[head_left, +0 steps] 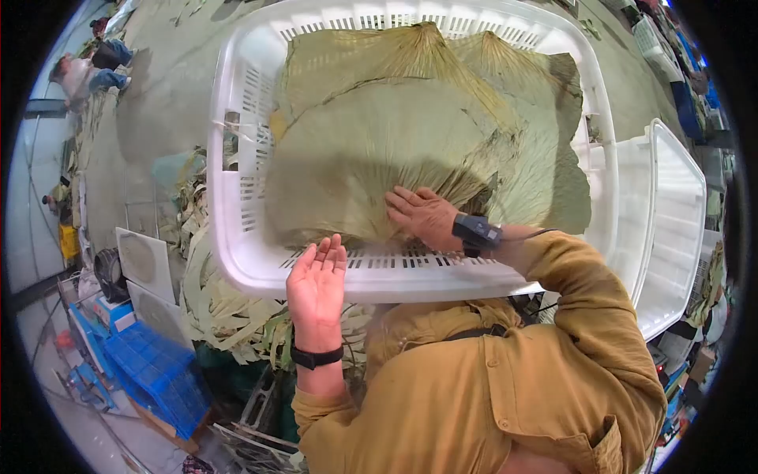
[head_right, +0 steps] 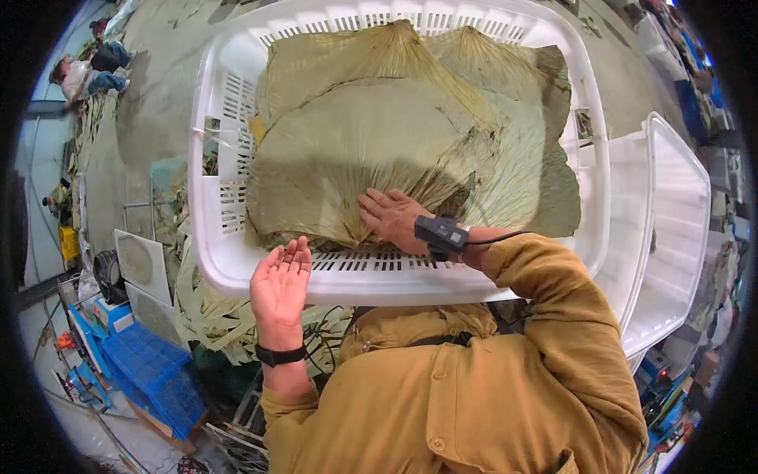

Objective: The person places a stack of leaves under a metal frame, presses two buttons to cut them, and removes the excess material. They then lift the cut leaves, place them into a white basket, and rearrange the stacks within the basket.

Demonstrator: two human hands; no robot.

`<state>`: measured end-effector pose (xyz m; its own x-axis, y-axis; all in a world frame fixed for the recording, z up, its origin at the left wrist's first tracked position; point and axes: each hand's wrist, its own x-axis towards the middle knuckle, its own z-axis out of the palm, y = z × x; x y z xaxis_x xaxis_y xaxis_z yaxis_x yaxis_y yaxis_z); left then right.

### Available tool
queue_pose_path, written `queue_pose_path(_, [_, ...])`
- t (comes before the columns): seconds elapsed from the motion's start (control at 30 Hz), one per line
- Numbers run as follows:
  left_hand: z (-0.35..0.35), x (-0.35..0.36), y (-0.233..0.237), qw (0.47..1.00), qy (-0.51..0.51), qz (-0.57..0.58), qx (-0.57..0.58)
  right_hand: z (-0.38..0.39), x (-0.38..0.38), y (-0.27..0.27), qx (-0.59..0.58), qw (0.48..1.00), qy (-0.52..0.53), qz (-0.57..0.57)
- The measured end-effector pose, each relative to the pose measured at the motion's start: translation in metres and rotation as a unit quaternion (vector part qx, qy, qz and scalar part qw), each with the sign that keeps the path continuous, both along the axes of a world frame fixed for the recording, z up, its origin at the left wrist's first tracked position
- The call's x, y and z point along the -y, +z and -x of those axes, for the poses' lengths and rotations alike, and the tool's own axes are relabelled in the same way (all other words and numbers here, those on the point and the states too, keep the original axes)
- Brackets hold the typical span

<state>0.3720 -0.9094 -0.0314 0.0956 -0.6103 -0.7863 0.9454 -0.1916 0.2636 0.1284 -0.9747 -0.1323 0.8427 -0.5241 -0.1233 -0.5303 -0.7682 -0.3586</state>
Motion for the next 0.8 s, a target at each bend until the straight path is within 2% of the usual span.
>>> queue_pose_path(0.07, [0.001, 0.004, -0.003, 1.0, -0.009, 0.008, 0.003, -0.002, -0.004, -0.012, -0.009, 0.997, -0.003, 0.071])
queue_pose_path(0.1, [0.002, 0.004, -0.006, 1.0, -0.015, 0.013, 0.005, -0.003, -0.006, -0.019, -0.008, 0.997, -0.004, 0.071])
queue_pose_path(0.13, [0.004, 0.005, -0.009, 1.0, -0.015, 0.012, 0.006, -0.007, -0.007, -0.024, -0.046, 0.993, 0.005, 0.105])
queue_pose_path(0.23, [0.013, 0.013, -0.02, 0.999, -0.03, -0.022, 0.031, -0.022, -0.016, -0.034, -0.115, 0.983, 0.011, 0.145])
queue_pose_path(0.3, [0.015, 0.021, -0.038, 0.989, -0.098, -0.098, 0.051, -0.027, -0.017, -0.037, -0.147, 0.977, 0.005, 0.155])
queue_pose_path(0.43, [0.033, 0.032, -0.046, 0.982, -0.158, -0.102, 0.011, -0.022, -0.015, -0.046, -0.104, 0.969, 0.006, 0.224])
queue_pose_path(0.6, [0.029, 0.05, -0.032, 0.971, -0.219, -0.079, 0.049, -0.016, -0.022, -0.052, -0.071, 0.968, -0.01, 0.239])
queue_pose_path(0.67, [0.03, 0.052, -0.012, 0.967, -0.207, -0.088, 0.119, -0.003, -0.013, -0.038, 0.054, 0.956, 0.018, 0.287])
queue_pose_path(0.7, [0.029, 0.051, -0.006, 0.966, -0.211, -0.089, 0.118, 0.002, -0.006, -0.03, 0.052, 0.957, 0.014, 0.285])
queue_pose_path(0.77, [0.024, 0.046, 0.006, 0.97, -0.198, -0.066, 0.125, 0.0, 0.017, -0.007, 0.117, 0.985, 0.013, 0.129])
queue_pose_path(0.8, [0.023, 0.043, 0.011, 0.969, -0.193, -0.072, 0.134, -0.001, 0.028, 0.008, 0.157, 0.983, -0.033, 0.085])
